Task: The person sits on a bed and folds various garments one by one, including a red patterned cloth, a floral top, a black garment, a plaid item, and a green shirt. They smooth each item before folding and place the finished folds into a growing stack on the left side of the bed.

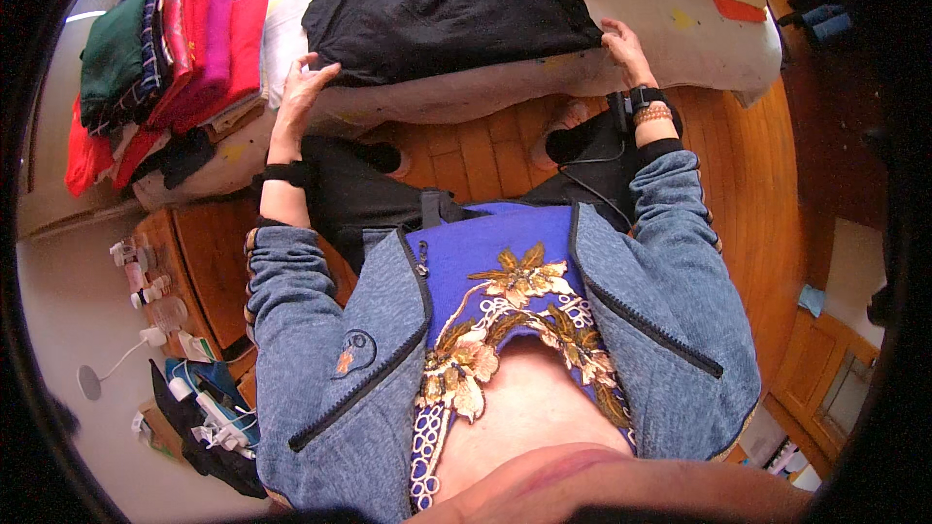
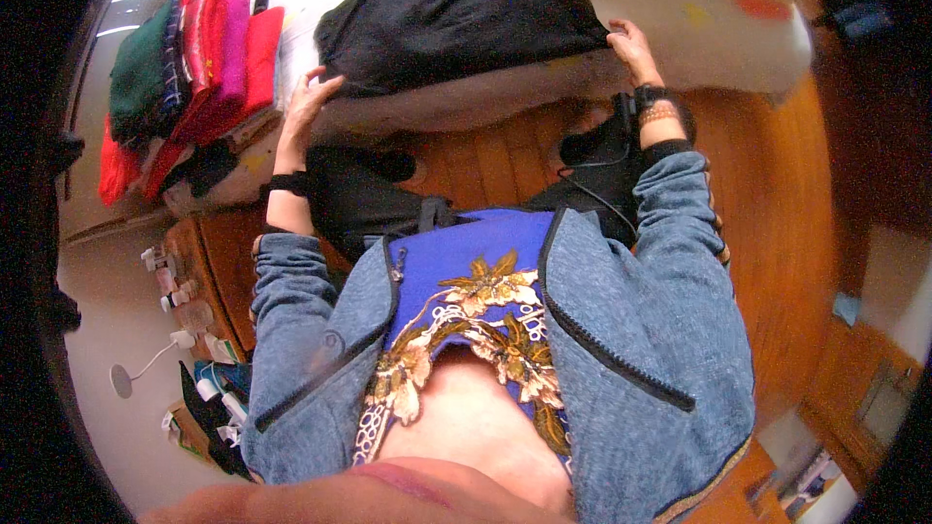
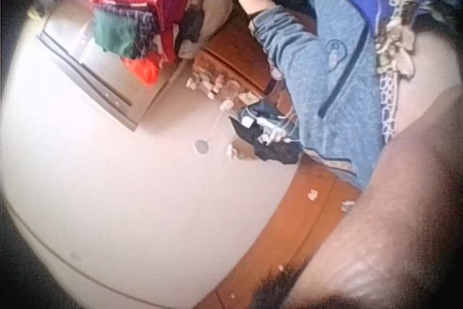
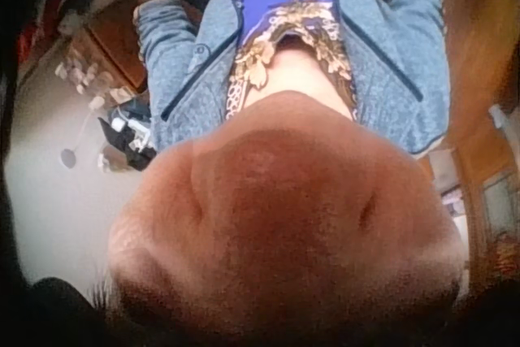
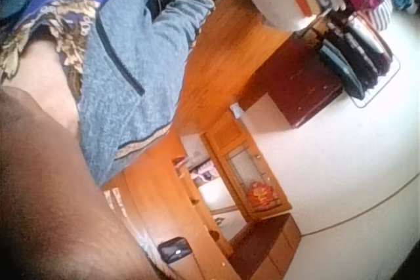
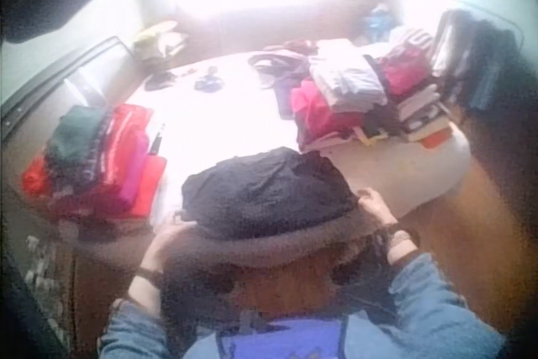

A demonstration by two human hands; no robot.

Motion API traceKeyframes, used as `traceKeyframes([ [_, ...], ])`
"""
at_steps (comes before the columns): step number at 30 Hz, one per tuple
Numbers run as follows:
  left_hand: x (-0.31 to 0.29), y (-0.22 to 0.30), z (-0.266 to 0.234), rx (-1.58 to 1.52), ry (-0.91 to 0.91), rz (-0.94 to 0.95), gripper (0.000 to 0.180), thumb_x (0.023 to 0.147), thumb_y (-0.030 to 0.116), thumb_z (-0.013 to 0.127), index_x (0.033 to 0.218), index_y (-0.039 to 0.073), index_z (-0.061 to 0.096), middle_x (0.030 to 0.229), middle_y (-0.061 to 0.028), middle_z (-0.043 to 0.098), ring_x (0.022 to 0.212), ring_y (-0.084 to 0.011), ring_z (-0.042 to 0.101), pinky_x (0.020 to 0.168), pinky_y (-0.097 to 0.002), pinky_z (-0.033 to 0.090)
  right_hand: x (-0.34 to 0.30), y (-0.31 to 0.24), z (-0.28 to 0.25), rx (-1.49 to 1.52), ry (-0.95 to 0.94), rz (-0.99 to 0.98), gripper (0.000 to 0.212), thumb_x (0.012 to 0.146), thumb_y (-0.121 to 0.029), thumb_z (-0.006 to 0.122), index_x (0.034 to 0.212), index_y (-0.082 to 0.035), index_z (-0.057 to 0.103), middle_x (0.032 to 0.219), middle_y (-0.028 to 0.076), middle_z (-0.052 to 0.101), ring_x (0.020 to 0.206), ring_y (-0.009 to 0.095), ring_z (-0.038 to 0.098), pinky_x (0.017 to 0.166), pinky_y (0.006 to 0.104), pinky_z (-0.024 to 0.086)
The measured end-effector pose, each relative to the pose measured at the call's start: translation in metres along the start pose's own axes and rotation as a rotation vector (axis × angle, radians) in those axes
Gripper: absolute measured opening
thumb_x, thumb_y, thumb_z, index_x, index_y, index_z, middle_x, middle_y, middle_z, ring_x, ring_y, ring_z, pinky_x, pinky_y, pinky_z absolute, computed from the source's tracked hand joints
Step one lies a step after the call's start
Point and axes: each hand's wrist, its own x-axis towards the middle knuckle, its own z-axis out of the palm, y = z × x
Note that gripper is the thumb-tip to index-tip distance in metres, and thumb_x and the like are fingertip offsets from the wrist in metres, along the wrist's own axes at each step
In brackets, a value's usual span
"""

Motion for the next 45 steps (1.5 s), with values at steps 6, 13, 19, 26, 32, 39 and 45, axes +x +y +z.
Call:
traceKeyframes([
  [6, -0.002, 0.0, 0.003, 0.097, 0.068, 0.011, 0.033, 0.076, 0.014, 0.075, 0.105, 0.003, 0.065, 0.079, 0.0005, 0.063, 0.072, -0.0073, 0.055, 0.065, -0.0225, 0.043, -0.01, 0.0, 0.014, 0.008, -0.018, -0.134, 0.053, 0.083, -0.018, 0.074, 0.13, -0.001, 0.056, 0.116, 0.008, 0.064, 0.101, 0.017, 0.061, 0.09, 0.0293, 0.046],
  [13, -0.022, -0.023, -0.017, 0.192, 0.162, 0.002, 0.03, 0.079, 0.02, 0.069, 0.102, 0.001, 0.067, 0.084, -0.0022, 0.067, 0.08, -0.012, 0.061, 0.075, -0.0261, 0.046, -0.011, -0.004, -0.008, 0.194, 0.093, -0.151, 0.037, 0.085, -0.02, 0.073, 0.114, 0.0, 0.067, 0.1, 0.001, 0.067, 0.091, 0.012, 0.058, 0.082, 0.0256, 0.045],
  [19, -0.032, -0.011, -0.014, 0.275, -0.113, -0.036, 0.046, 0.08, 0.031, 0.068, 0.114, 0.001, 0.064, 0.101, -0.0161, 0.071, 0.091, -0.0206, 0.067, 0.085, -0.0331, 0.05, -0.011, 0.014, 0.004, -0.109, 0.126, -0.123, 0.042, 0.082, -0.033, 0.077, 0.107, 0.0, 0.07, 0.095, 0.004, 0.07, 0.084, 0.012, 0.061, 0.075, 0.0272, 0.048],
  [26, -0.01, 0.001, 0.028, 0.55, 0.074, 0.112, 0.058, 0.081, 0.046, 0.07, 0.115, 0.0, 0.063, 0.104, -0.0189, 0.069, 0.098, -0.0295, 0.066, 0.085, -0.0377, 0.051, -0.012, -0.012, 0.022, -0.486, 0.18, -0.257, 0.063, 0.075, -0.054, 0.076, 0.119, -0.009, 0.066, 0.11, 0.013, 0.069, 0.102, 0.027, 0.065, 0.091, 0.0373, 0.051],
  [32, 0.0, -0.003, 0.043, 0.368, 0.129, 0.161, 0.041, 0.078, 0.039, 0.068, 0.088, -0.001, 0.066, 0.078, -0.0163, 0.068, 0.077, -0.0266, 0.066, 0.074, -0.0374, 0.05, -0.011, -0.054, 0.031, -0.852, 0.179, -0.525, 0.067, 0.081, -0.053, 0.07, 0.134, -0.014, 0.056, 0.135, 0.012, 0.056, 0.126, 0.032, 0.05, 0.104, 0.0445, 0.042],
  [39, -0.022, -0.003, 0.033, 0.38, 0.11, 0.052, 0.033, 0.074, 0.032, 0.068, 0.078, -0.001, 0.061, 0.067, -0.0129, 0.062, 0.065, -0.0215, 0.058, 0.066, -0.0363, 0.047, 0.006, -0.075, 0.05, -0.639, 0.076, -0.757, 0.065, 0.085, -0.047, 0.068, 0.135, -0.01, 0.052, 0.134, 0.018, 0.055, 0.124, 0.034, 0.052, 0.105, 0.0426, 0.042],
  [45, -0.018, 0.035, 0.046, 0.436, 0.08, 0.32, 0.051, 0.083, 0.036, 0.07, 0.12, 0.002, 0.057, 0.11, -0.0183, 0.064, 0.104, -0.0322, 0.062, 0.09, -0.0395, 0.048, 0.004, -0.075, 0.062, -0.695, 0.183, -0.754, 0.063, 0.084, -0.049, 0.068, 0.135, -0.014, 0.053, 0.128, 0.017, 0.058, 0.119, 0.033, 0.056, 0.099, 0.0429, 0.047],
])
